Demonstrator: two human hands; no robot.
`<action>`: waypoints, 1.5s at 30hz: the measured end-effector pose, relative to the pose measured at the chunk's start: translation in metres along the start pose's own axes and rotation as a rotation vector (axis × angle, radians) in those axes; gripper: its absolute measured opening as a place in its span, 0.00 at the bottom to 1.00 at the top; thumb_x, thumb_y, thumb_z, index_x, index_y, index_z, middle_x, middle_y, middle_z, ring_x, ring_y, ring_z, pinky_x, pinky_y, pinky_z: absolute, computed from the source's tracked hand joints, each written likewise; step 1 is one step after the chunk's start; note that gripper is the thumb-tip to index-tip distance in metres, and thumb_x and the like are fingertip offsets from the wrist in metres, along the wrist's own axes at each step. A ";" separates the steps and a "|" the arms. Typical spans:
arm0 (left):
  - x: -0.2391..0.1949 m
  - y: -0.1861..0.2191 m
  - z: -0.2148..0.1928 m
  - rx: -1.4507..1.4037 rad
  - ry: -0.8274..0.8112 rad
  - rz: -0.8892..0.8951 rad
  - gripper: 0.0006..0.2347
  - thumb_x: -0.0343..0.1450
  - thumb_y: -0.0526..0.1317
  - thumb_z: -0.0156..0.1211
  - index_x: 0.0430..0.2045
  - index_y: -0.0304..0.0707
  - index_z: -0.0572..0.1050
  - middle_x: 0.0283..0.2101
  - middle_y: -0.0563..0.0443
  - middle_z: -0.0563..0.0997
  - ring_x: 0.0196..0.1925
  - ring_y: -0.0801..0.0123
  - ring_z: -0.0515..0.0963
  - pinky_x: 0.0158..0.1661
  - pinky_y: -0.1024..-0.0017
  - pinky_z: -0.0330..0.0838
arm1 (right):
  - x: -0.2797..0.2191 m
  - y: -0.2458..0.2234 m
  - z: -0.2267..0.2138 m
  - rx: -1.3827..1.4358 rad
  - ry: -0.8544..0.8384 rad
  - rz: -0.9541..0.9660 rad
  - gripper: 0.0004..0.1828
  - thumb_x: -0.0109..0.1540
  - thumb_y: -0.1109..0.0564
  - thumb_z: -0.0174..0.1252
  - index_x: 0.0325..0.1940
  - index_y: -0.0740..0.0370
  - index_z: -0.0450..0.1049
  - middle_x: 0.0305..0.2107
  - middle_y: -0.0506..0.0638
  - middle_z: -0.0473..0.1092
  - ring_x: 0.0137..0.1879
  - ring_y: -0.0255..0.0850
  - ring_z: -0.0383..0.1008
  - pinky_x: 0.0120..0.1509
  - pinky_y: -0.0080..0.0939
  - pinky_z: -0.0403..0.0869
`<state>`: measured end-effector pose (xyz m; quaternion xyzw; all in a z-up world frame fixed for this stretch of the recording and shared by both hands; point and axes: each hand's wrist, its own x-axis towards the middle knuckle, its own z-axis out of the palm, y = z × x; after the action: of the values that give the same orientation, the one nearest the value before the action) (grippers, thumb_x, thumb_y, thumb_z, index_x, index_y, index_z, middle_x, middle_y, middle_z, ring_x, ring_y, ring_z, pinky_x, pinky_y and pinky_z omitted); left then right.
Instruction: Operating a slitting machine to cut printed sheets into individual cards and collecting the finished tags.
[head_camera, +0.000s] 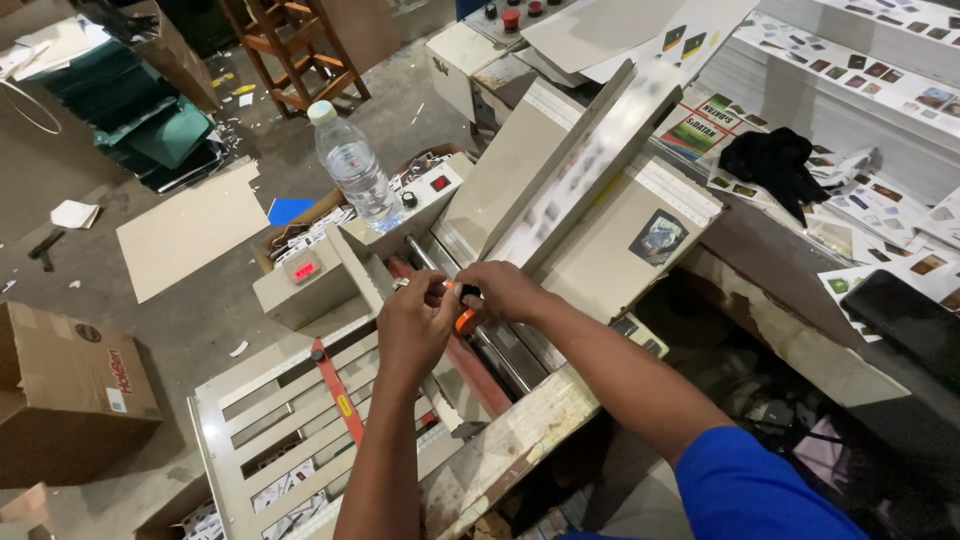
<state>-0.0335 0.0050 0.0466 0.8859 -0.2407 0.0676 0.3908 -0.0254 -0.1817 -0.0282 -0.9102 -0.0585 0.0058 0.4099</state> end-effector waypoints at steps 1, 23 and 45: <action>0.000 0.000 0.000 0.001 0.000 0.002 0.08 0.69 0.41 0.66 0.38 0.39 0.80 0.22 0.53 0.81 0.20 0.71 0.75 0.23 0.70 0.69 | -0.003 -0.009 -0.004 0.001 0.002 0.000 0.11 0.55 0.67 0.58 0.40 0.59 0.77 0.34 0.47 0.76 0.32 0.40 0.75 0.37 0.42 0.76; -0.002 0.002 -0.001 -0.032 0.025 0.024 0.08 0.68 0.40 0.67 0.37 0.37 0.80 0.22 0.52 0.81 0.20 0.70 0.76 0.24 0.70 0.69 | -0.010 -0.027 -0.013 0.253 -0.059 0.179 0.10 0.57 0.71 0.55 0.38 0.62 0.77 0.29 0.49 0.74 0.26 0.39 0.77 0.28 0.37 0.75; 0.000 -0.026 0.014 -0.011 0.097 0.121 0.10 0.69 0.43 0.65 0.36 0.37 0.79 0.29 0.48 0.84 0.24 0.59 0.80 0.29 0.63 0.72 | 0.009 -0.009 0.008 0.468 0.021 0.312 0.16 0.62 0.57 0.54 0.47 0.65 0.82 0.39 0.58 0.78 0.34 0.45 0.77 0.36 0.43 0.78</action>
<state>-0.0216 0.0098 0.0199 0.8633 -0.2748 0.1329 0.4019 -0.0177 -0.1688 -0.0264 -0.7889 0.0896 0.0730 0.6036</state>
